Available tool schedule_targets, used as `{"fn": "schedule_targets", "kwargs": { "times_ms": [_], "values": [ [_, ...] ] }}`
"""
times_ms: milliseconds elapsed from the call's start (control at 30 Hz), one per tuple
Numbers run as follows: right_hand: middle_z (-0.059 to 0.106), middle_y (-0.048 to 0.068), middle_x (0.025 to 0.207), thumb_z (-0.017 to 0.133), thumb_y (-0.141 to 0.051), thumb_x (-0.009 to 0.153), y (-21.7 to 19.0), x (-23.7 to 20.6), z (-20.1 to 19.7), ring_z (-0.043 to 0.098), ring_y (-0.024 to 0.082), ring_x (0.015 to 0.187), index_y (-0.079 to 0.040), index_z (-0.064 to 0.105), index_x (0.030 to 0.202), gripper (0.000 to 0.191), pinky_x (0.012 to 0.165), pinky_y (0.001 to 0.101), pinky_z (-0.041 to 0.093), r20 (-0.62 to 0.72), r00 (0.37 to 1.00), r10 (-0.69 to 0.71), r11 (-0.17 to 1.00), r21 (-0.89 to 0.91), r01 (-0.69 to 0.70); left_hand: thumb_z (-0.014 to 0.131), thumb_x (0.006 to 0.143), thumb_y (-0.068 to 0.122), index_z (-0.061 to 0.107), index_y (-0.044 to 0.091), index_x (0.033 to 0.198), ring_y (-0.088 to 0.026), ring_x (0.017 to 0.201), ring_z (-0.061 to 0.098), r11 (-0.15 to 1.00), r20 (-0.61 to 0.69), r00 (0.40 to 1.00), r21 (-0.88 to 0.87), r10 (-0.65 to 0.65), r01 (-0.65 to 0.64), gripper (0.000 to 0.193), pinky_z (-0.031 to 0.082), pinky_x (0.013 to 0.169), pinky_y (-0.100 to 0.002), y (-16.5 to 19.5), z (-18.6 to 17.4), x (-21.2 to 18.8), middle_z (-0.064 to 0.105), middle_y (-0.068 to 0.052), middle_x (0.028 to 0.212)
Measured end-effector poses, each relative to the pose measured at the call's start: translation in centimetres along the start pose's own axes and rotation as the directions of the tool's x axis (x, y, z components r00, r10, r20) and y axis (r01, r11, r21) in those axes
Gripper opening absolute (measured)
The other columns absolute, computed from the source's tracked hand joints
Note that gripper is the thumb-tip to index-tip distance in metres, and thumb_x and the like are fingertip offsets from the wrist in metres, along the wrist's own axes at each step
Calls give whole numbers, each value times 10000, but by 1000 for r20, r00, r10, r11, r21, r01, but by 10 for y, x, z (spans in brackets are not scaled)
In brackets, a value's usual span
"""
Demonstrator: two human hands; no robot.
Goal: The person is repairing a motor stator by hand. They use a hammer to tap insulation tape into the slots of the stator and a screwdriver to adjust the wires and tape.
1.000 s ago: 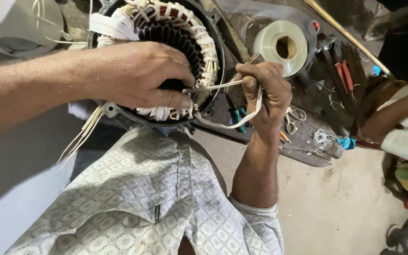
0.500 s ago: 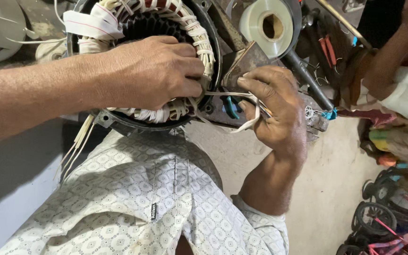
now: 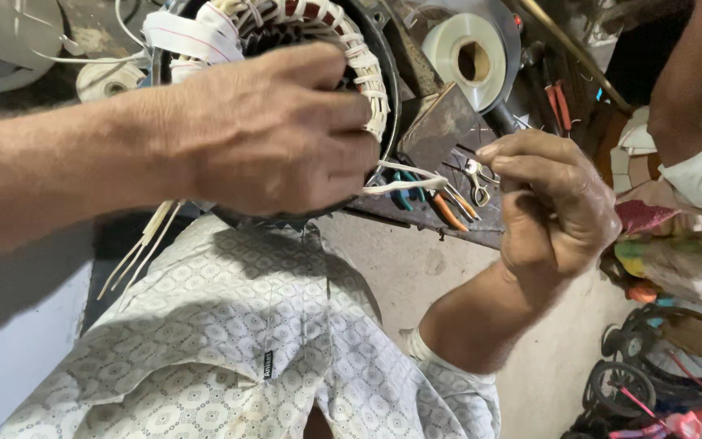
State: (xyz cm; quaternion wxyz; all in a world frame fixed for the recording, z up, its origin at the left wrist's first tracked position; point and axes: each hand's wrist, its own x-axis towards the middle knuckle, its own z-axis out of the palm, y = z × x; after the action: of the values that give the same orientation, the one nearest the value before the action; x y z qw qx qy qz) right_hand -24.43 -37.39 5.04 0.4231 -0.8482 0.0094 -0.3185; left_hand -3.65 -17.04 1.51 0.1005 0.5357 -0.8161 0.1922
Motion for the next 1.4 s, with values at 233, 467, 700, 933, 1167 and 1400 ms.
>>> {"fn": "schedule_targets", "kwargs": {
  "times_ms": [233, 467, 700, 933, 1167, 1400],
  "values": [
    [735, 103, 1173, 694, -73, 1082, 19, 10, 29, 720, 158, 984, -54, 735, 1208, 134, 800, 246, 621, 343, 938, 55, 973, -227, 26, 679, 969, 186, 787, 63, 1118, -156, 850, 691, 917, -198, 908, -237, -369, 321, 222, 587, 752, -316, 5, 21, -23, 726, -53, 931],
    [706, 76, 1024, 771, -167, 963, 44, 7, 57, 581, 258, 1009, -44, 750, 1168, 240, 904, 428, 426, 573, 816, 73, 767, -556, 321, 592, 933, 665, 733, 49, 756, -184, 418, 594, 667, 579, 659, -246, -480, 703, 656, 496, 406, -333, 2, 27, 13, 606, -90, 502],
    [684, 104, 972, 748, -145, 917, 46, 17, 57, 594, 312, 935, -32, 697, 1088, 211, 834, 443, 485, 617, 785, 45, 855, -431, 289, 692, 795, 223, 759, 24, 762, -193, 409, 622, 723, 474, 744, -277, -470, 633, 213, 508, 373, -346, 11, 58, 17, 643, -140, 501],
    [659, 107, 936, 697, -135, 1016, 50, 10, 57, 578, 289, 914, -36, 649, 1000, 111, 820, 438, 473, 525, 849, 67, 883, -427, 194, 549, 1020, 121, 716, 52, 755, -158, 415, 558, 671, 335, 735, -305, -589, 676, 320, 461, 368, -311, -11, 26, -6, 601, -85, 528],
    [694, 82, 997, 660, -69, 965, 54, 8, 55, 676, 257, 934, -48, 669, 1143, 179, 838, 403, 552, 492, 866, 88, 929, -355, 107, 583, 1070, 240, 739, 32, 989, -92, 408, 487, 205, 320, 581, -721, -749, 662, 272, 373, 343, -287, 7, 16, -42, 569, -19, 540],
    [718, 28, 972, 705, -130, 1017, 67, 9, 67, 694, 155, 916, -139, 649, 1279, 268, 852, 368, 524, 467, 883, 35, 957, -269, 104, 596, 1059, 243, 712, 39, 1121, -72, 909, 566, -104, 176, 654, -983, -736, 149, 242, 511, 759, -232, 22, 13, -45, 621, -1, 1020]
  ]
}}
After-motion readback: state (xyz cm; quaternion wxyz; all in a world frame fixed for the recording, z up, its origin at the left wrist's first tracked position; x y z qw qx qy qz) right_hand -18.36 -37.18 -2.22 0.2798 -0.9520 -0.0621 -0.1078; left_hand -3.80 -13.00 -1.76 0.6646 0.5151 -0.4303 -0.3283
